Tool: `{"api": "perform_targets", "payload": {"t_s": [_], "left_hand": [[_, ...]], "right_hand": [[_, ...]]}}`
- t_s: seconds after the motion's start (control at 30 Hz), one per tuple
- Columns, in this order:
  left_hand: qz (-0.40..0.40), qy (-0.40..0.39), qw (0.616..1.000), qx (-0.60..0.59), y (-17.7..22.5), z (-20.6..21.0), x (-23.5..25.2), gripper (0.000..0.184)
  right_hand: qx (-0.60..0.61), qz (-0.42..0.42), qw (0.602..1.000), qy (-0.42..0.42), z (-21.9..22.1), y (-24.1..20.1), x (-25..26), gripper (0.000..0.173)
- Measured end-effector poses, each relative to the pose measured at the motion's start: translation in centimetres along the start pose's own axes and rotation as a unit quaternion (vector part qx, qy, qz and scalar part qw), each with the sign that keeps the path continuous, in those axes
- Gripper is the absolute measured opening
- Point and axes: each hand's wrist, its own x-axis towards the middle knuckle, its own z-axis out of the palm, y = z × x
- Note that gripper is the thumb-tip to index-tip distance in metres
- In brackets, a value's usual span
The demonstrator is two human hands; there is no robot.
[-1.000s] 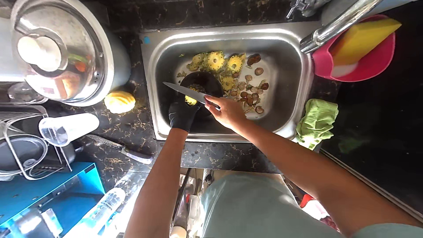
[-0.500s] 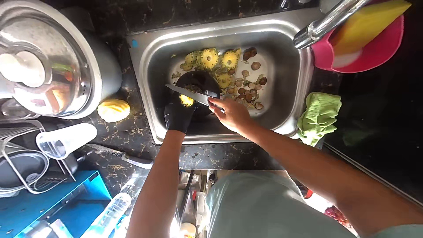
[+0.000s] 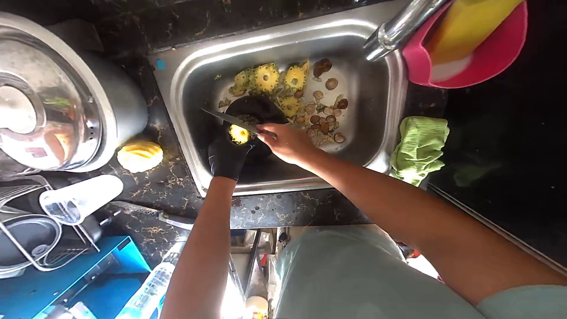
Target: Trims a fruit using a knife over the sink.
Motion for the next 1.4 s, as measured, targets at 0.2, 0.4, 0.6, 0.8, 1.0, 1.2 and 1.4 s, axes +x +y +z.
{"api": "perform_targets", "payload": {"t_s": [0.2,0.4,0.6,0.8,1.0,1.2,1.4], "left_hand": [[0.000,0.000,1.000,-0.001,0.0,0.0,0.0,0.081],[-0.022,-0.011,1.000,0.005,0.4,-0.3,0.1,0.081],[-0.032,-0.016,0.999,0.011,0.3,-0.2,0.3,0.086],[-0.030,-0.023,0.999,0.004,0.5,-0.5,0.2,0.088],[-0.027,-0.028,0.999,0.012,0.2,-0.3,0.3,0.080],[0.020,0.045,0.998,0.049,-1.6,2.1,0.9,0.086],[-0.017,-0.013,1.000,-0.016,0.7,-0.6,0.0,0.086]], "right_hand": [[0.021,0.015,1.000,-0.006,-0.8,2.4,-2.1,0.042],[0.046,0.018,0.999,-0.019,-0.3,0.3,0.7,0.042],[0.057,0.032,0.998,-0.010,-0.4,2.8,-0.3,0.041],[0.093,0.031,0.995,-0.024,-0.8,1.9,0.3,0.041],[0.122,0.035,0.992,-0.020,0.2,2.3,2.6,0.038],[0.174,0.041,0.983,-0.033,-0.6,4.1,1.1,0.039],[0.219,0.022,0.975,-0.032,0.6,3.1,5.1,0.036]]}}
